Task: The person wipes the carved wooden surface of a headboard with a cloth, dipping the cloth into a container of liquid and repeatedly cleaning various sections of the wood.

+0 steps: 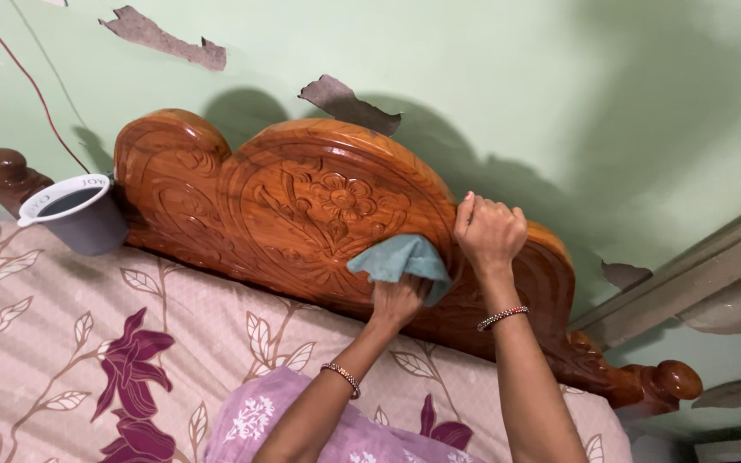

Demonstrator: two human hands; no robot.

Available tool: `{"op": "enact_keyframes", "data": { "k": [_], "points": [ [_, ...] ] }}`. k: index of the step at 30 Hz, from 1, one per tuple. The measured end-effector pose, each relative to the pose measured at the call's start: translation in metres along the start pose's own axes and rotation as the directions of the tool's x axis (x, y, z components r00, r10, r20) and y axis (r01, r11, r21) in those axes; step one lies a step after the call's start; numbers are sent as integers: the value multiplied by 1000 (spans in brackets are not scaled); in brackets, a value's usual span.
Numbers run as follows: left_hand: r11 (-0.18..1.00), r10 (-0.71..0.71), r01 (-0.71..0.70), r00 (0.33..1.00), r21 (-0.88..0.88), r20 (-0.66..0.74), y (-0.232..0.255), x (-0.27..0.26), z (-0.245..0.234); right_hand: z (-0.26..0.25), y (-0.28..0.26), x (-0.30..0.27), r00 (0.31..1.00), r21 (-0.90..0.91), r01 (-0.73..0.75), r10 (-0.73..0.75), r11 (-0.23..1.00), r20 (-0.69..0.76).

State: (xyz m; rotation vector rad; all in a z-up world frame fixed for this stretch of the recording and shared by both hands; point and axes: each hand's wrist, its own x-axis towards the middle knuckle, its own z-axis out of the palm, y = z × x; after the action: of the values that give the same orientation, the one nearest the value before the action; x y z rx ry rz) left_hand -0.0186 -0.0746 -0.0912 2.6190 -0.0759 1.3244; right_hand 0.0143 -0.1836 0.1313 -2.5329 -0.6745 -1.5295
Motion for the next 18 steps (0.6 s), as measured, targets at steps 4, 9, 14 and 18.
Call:
{"op": "enact_keyframes", "data": {
  "k": [4, 9, 14, 18],
  "points": [
    [983, -86, 60, 985, -174, -149, -5, 57, -22, 0, 1, -1, 1000, -5, -10, 10, 1000, 20],
    [923, -315, 327, 945, -202, 91, -34, 135, -72, 1, 0, 0, 1000, -38, 2, -1, 999, 19],
    [911, -412, 380, 866, -160, -284, -97, 159, -81, 0, -1, 1, 1000, -10, -1, 1, 1000, 1],
    [866, -482, 490, 768, -98, -421, -174, 149, -51, -1, -2, 1, 999, 0, -13, 13, 1000, 35]
  ]
}}
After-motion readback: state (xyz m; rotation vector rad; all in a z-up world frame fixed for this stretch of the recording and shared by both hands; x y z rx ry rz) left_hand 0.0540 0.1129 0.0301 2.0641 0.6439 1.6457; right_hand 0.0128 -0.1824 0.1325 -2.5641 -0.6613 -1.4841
